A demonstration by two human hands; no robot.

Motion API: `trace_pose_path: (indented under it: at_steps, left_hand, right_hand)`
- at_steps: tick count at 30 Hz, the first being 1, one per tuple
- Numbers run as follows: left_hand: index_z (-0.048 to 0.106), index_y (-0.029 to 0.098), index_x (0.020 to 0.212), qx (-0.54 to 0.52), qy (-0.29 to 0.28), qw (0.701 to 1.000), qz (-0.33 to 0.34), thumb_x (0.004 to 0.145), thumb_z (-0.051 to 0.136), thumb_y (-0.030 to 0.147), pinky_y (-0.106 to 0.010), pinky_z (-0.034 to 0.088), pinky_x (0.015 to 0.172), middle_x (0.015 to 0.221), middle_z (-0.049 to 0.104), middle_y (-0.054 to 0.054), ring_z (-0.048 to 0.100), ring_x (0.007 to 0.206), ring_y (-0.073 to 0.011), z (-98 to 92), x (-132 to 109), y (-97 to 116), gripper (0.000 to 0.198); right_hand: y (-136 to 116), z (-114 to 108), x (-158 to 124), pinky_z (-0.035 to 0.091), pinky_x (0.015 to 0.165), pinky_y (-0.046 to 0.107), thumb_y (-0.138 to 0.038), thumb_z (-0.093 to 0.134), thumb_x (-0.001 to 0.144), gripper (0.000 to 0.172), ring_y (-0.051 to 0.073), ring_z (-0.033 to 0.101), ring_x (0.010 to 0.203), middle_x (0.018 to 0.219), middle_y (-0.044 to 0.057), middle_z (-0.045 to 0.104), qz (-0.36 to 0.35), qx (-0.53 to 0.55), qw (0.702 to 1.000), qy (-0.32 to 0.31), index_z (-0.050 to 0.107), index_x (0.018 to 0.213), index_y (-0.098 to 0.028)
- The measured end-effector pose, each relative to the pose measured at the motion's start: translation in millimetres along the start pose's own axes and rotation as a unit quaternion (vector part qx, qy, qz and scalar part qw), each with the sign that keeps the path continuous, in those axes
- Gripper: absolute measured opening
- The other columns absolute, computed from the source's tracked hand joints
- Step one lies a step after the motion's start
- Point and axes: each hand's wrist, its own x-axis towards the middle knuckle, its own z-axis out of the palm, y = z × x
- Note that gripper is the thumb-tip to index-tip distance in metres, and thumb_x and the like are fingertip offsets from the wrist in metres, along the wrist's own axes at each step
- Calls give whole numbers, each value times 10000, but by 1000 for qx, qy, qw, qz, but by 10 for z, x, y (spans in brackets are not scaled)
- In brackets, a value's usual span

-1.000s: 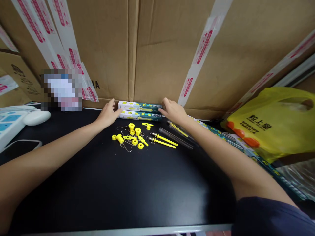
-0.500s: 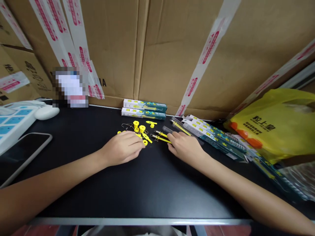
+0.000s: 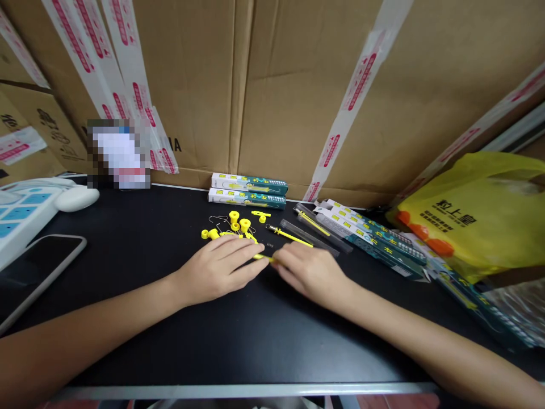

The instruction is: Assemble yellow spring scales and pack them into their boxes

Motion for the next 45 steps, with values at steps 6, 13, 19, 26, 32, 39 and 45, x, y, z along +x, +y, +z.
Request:
trace_pose_path:
  at_steps: [6, 13, 19, 26, 32, 39, 45]
  left_hand:
    - [619, 175, 886, 14, -91, 996, -5, 938, 491, 178, -292, 411, 593, 695, 629, -4, 575, 644, -161, 59, 7, 100, 138]
    - [564, 176, 829, -38, -137, 983, -116, 971, 369, 187, -262, 423, 647, 754, 644, -8, 608, 697, -146, 71, -34, -15, 241]
    - [573, 189, 918, -37, -166, 982, -82, 968, 422, 279, -260, 404, 582, 706, 637, 10, 607, 645, -154, 81, -57, 20, 183]
    - [579, 160, 889, -57, -149, 984, -80, 968, 380, 198, -263, 442, 643, 779, 646, -19, 623, 714, -157, 120, -84, 41, 217]
    - [585, 173, 858, -44, -163, 984, -58, 961, 386, 215, -278, 420, 600, 729, 623, -5, 609, 661, -161, 120, -87, 28, 228]
    - [586, 178, 801, -25, -149, 988, -34, 945, 420, 223, -286, 396, 571, 695, 620, -3, 593, 616, -156, 159, -112, 45, 224]
    - [593, 175, 799, -25, -127, 991, -21, 940, 426, 214, -287, 398, 566, 701, 638, -2, 593, 612, -153, 162, -115, 46, 223]
  right_hand:
    - [-255, 165, -43, 393, 547, 256, -242, 411, 983, 262, 141, 563, 592, 667, 19, 630, -32, 110, 992, 58, 615, 836, -167]
    - [-29, 331, -58, 429, 530, 206, -283, 560, 923, 155, 107, 581, 554, 685, 19, 671, 83, 303, 944, 104, 642, 859, -168]
    - [-148, 308, -64, 435, 522, 221, -299, 580, 909, 165, 120, 583, 557, 670, 20, 661, 62, 359, 928, 78, 647, 829, -172]
    - [386, 217, 267, 469, 716, 300, -231, 542, 906, 98, 184, 612, 790, 863, 59, 668, 128, 210, 967, 63, 625, 925, -183]
    - [771, 320, 730, 436, 722, 308, -159, 572, 857, 62, 200, 570, 818, 850, 63, 641, 120, 127, 985, -15, 634, 863, -167]
    - [250, 192, 911, 433, 745, 299, -248, 560, 898, 122, 196, 571, 850, 885, 66, 656, -54, 140, 988, -41, 641, 903, -157]
    - [48, 144, 824, 436, 757, 333, -318, 616, 856, 206, 239, 581, 887, 956, 103, 652, -84, 49, 989, -108, 612, 955, -137]
